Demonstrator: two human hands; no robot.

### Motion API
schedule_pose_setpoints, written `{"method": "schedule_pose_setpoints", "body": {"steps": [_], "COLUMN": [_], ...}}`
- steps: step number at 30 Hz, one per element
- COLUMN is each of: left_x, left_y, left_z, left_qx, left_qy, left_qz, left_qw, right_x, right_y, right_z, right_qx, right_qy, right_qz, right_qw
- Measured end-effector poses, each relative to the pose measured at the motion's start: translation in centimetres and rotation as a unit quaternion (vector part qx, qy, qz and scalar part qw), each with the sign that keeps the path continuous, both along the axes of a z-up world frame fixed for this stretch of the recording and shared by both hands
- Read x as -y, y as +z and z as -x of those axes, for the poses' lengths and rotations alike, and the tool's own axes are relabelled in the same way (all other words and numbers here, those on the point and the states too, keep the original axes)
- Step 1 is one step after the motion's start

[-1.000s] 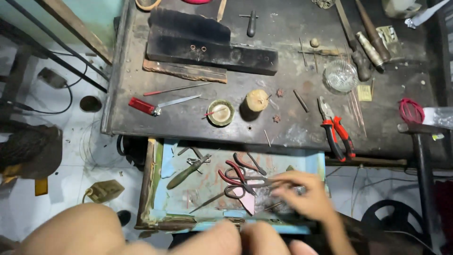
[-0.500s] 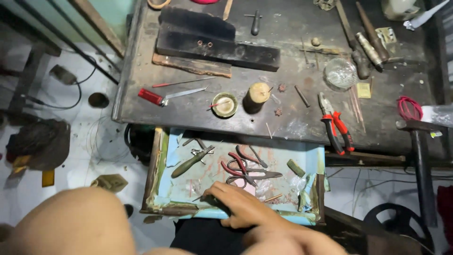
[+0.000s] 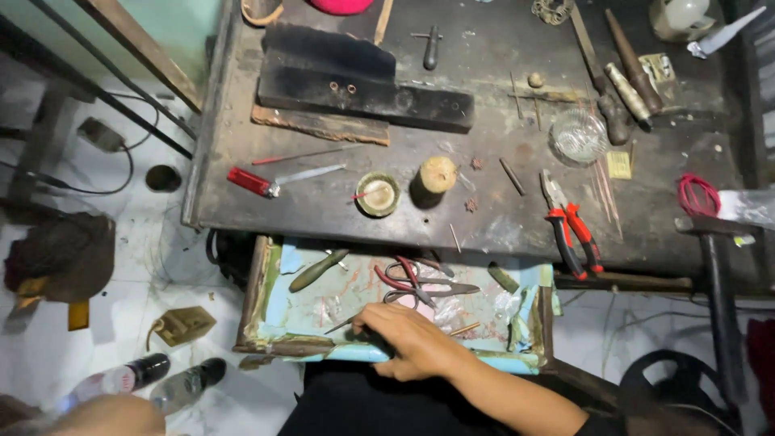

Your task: Soldering small metal star-shaped components together to create jewelry on a workshop bench.

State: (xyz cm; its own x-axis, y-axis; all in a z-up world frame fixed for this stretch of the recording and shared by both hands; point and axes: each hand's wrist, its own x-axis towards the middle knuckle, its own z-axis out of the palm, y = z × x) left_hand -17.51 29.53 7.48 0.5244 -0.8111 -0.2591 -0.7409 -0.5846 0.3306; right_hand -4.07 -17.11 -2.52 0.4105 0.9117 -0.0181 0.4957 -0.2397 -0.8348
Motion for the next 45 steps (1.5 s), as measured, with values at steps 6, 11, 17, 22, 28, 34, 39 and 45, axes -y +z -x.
{"method": "schedule_pose_setpoints", "body": {"steps": [6, 11, 17, 22, 28, 34, 39, 45], "left_x": [14.0, 3.5, -5.3, -5.9, -7.8, -3.6, 6.4, 17.3], "left_y": [2.0, -8.6, -27.8, -31.6, -32.9, -16.3, -3.9, -4.4], "left_z": [-8.7, -18.0, -28.0, -28.8, -28.0, -20.9, -13.7, -8.5], "left_qx": [0.307, 0.247, 0.045, 0.076, 0.127, 0.233, 0.225, 0.029], "left_qy": [0.468, 0.661, 0.721, 0.72, 0.712, 0.654, 0.629, 0.575], "left_qz": [0.43, 0.61, 0.432, 0.423, 0.396, 0.492, 0.566, 0.732], "left_qw": [0.708, 0.362, 0.54, 0.545, 0.566, 0.526, 0.484, 0.364], "right_x": [0.3, 0.5, 0.2, 0.2, 0.4, 0.5, -0.7, -6.9], "right_y": [-1.1, -2.4, -2.8, -2.3, -3.3, -2.9, -0.9, 1.1], "right_z": [-4.1, -4.4, -4.6, -5.6, -6.3, -6.3, -6.0, -1.2], "right_qx": [0.02, 0.036, -0.003, 0.022, 0.081, 0.074, 0.097, -0.048], "right_qy": [-0.072, -0.123, -0.14, -0.113, -0.145, -0.16, -0.157, -0.07], "right_qz": [-0.01, 0.025, 0.033, 0.027, -0.002, -0.018, -0.173, -0.25], "right_qw": [0.997, 0.991, 0.99, 0.993, 0.986, 0.984, 0.967, 0.964]}}
